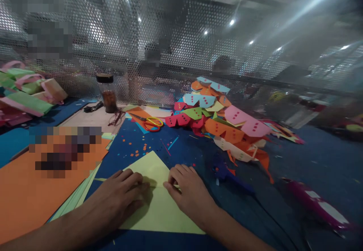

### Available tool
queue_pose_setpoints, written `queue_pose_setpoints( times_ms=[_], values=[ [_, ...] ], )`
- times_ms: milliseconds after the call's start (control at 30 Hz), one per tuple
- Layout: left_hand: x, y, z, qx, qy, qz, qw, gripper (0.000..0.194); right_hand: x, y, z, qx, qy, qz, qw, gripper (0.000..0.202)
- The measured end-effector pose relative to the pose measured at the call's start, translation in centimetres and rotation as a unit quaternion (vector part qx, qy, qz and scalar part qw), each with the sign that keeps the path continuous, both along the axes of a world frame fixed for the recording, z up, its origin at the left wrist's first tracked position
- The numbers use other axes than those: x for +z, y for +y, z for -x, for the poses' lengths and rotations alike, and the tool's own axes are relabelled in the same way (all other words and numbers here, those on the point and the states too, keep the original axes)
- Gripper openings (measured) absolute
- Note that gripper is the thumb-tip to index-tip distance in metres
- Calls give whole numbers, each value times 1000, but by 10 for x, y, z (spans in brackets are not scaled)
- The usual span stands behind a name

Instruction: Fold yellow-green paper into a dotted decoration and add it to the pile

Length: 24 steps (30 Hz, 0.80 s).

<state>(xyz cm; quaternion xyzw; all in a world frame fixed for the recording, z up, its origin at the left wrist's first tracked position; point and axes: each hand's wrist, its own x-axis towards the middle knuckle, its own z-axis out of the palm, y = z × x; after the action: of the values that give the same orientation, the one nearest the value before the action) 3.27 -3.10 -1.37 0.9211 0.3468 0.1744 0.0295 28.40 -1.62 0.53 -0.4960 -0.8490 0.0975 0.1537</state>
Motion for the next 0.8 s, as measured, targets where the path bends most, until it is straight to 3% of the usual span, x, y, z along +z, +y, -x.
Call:
queue_pose_setpoints(
  times_ms=[200,367,667,800],
  values=[
    [6,1,-6,-7,37,-30,999,18,0,-1,1,1,-6,-23,1000,15],
    [16,0,-13,-6,93,-33,995,24,0,-2,2,4,-8,-22,1000,10],
    [0,0,-19,-6,75,-27,997,28,2,-4,1,23,-21,-33,999,6],
    [1,-2,-21,-4,69,-42,997,27,1,-6,1,41,-16,-57,997,5]
  ],
)
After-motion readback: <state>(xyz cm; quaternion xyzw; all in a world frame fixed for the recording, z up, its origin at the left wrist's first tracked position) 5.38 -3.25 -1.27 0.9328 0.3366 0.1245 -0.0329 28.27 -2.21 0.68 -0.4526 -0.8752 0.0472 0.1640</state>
